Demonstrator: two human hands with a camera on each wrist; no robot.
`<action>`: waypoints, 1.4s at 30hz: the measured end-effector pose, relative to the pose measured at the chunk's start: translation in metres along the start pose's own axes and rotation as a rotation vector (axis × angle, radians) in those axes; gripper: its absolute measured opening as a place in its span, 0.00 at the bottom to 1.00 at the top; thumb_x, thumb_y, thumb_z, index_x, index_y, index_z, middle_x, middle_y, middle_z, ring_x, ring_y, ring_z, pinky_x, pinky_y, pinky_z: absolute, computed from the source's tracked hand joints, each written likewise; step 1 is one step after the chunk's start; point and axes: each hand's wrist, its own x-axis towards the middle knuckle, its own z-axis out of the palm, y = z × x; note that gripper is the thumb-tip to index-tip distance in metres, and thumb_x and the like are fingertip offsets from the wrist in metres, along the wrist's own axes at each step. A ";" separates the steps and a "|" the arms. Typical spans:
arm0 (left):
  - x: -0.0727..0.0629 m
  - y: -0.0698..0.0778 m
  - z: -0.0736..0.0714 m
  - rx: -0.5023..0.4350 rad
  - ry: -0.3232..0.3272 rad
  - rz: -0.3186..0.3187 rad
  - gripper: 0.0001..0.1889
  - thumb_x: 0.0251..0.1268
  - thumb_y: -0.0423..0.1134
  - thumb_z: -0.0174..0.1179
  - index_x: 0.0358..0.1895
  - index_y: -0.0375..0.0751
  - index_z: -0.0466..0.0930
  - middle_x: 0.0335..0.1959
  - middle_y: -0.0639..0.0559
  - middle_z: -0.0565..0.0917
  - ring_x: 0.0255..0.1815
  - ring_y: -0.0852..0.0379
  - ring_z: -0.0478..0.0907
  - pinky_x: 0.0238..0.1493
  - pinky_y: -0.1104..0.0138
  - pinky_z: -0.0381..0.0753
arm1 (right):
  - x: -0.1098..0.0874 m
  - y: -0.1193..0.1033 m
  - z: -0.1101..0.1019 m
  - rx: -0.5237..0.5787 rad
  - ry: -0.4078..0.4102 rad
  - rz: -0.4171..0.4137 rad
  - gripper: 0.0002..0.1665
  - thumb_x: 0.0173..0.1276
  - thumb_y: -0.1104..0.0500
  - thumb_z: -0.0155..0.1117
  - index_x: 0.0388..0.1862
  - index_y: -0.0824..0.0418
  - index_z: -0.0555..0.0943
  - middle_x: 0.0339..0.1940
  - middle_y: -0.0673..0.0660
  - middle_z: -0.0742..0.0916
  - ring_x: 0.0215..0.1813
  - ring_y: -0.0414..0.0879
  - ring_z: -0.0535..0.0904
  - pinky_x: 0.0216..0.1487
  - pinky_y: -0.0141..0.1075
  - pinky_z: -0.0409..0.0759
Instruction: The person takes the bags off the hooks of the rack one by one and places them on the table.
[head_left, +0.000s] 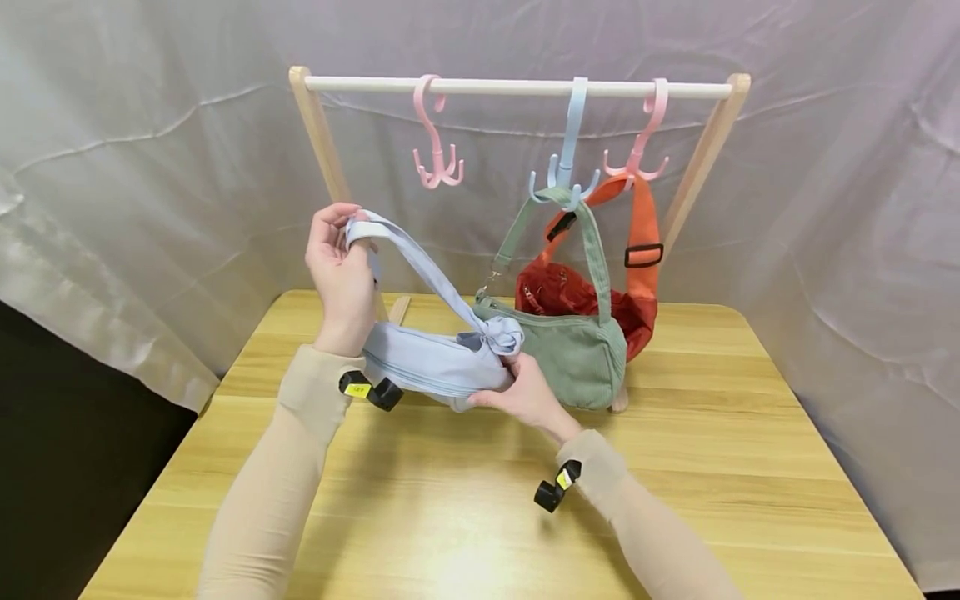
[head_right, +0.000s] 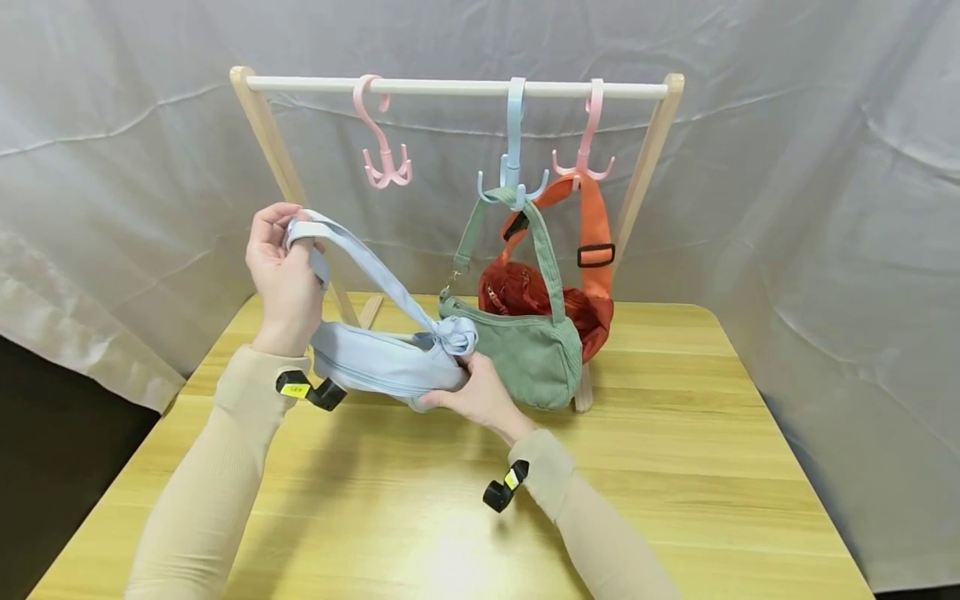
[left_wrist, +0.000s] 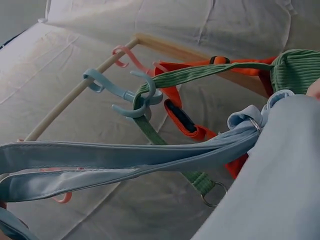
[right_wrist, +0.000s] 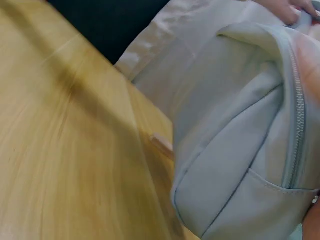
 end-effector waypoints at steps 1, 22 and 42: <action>0.000 -0.001 0.000 -0.005 0.000 -0.005 0.10 0.73 0.27 0.55 0.41 0.49 0.78 0.38 0.54 0.79 0.36 0.59 0.73 0.36 0.73 0.73 | 0.000 0.001 0.001 -0.020 0.004 0.001 0.36 0.51 0.66 0.81 0.61 0.68 0.79 0.56 0.64 0.87 0.53 0.33 0.80 0.59 0.26 0.76; 0.004 -0.009 -0.024 0.489 -0.298 0.025 0.12 0.70 0.29 0.56 0.54 0.35 0.80 0.34 0.57 0.77 0.30 0.64 0.67 0.35 0.73 0.65 | 0.005 -0.010 -0.005 0.102 0.228 -0.003 0.08 0.62 0.75 0.66 0.40 0.80 0.82 0.33 0.40 0.88 0.37 0.28 0.79 0.40 0.23 0.78; 0.000 -0.012 -0.078 0.976 -0.885 -0.106 0.49 0.70 0.36 0.60 0.82 0.37 0.34 0.77 0.29 0.55 0.65 0.37 0.69 0.69 0.42 0.71 | 0.005 -0.030 -0.011 0.102 0.234 -0.062 0.12 0.61 0.76 0.65 0.20 0.78 0.73 0.16 0.35 0.72 0.25 0.28 0.67 0.26 0.22 0.65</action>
